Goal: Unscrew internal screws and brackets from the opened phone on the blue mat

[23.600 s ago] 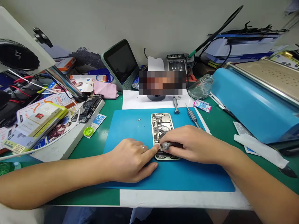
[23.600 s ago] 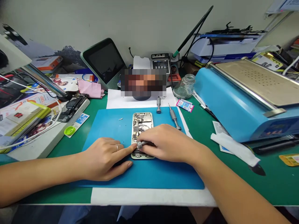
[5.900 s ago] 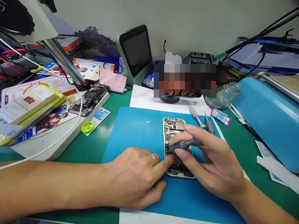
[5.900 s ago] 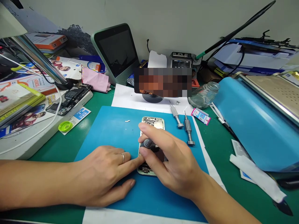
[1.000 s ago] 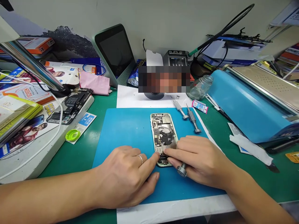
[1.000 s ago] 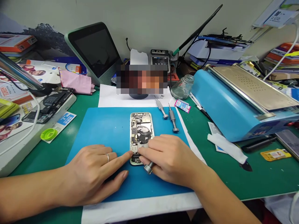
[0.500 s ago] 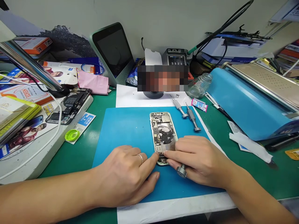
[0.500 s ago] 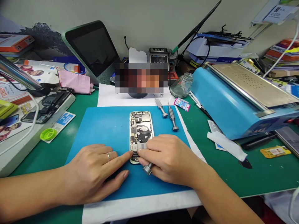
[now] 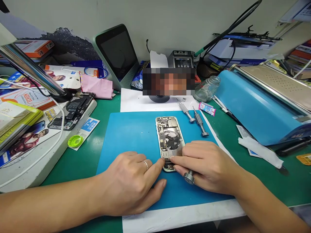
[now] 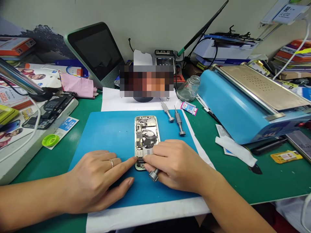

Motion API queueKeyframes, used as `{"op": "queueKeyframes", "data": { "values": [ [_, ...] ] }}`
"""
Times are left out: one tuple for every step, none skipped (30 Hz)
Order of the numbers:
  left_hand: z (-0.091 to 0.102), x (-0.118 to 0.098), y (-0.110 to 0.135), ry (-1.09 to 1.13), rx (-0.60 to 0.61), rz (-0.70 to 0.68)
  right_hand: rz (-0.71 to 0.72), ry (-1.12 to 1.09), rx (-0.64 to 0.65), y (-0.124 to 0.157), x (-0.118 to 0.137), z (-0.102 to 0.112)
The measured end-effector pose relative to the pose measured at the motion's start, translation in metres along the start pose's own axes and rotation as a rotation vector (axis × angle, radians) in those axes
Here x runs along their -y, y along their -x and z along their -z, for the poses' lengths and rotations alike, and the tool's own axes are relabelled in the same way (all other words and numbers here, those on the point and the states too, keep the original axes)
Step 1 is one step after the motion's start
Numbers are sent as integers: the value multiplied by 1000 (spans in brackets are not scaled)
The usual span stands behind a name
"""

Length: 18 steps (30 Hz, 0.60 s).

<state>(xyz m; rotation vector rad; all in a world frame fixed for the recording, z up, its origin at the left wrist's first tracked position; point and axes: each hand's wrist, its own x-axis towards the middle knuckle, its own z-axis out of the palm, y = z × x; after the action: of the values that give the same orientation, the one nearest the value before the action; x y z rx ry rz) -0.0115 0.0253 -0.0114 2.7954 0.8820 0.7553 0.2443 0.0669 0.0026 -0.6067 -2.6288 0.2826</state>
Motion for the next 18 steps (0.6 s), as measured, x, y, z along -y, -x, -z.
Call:
{"op": "queueKeyframes", "data": {
  "values": [
    [0,0,0,3,-3,-1,1,0,1,0,0,0],
    [1,0,0,6,-3,-2,4,-1,1,0,0,0],
    [1,0,0,5,-1,-3,8,-3,3,0,0,0],
    [0,0,0,3,2,-5,12,-4,4,0,0,0],
    [0,0,0,-1,3,-6,16,-5,5,0,0,0],
    [-1,0,0,-5,2,-7,20,-5,7,0,1,0],
    [-1,0,0,-9,0,-9,22,-4,12,0,1,1],
    [-2,0,1,-12,-3,-11,22,-4,17,0,1,1],
    [-2,0,1,-14,-5,-13,20,-3,24,0,1,1],
    [-3,0,1,-16,-5,-16,19,-3,30,0,1,1],
    [-3,0,1,-16,-2,-18,18,-4,35,1,1,0],
    [-4,0,1,-16,3,-17,18,-5,37,1,0,0],
    [-4,0,1,-16,8,-16,17,-5,38,1,0,-1],
    [-4,0,1,-15,13,-12,18,-3,37,1,0,-1],
    [-4,0,1,-16,16,-10,18,-1,37,1,0,-1],
    [-4,0,1,-17,18,-9,18,2,37,1,0,-2],
    [-4,0,1,-17,20,-8,15,6,38,1,0,-2],
    [-4,0,1,-20,22,-10,13,10,39,1,0,-1]
  ]
}}
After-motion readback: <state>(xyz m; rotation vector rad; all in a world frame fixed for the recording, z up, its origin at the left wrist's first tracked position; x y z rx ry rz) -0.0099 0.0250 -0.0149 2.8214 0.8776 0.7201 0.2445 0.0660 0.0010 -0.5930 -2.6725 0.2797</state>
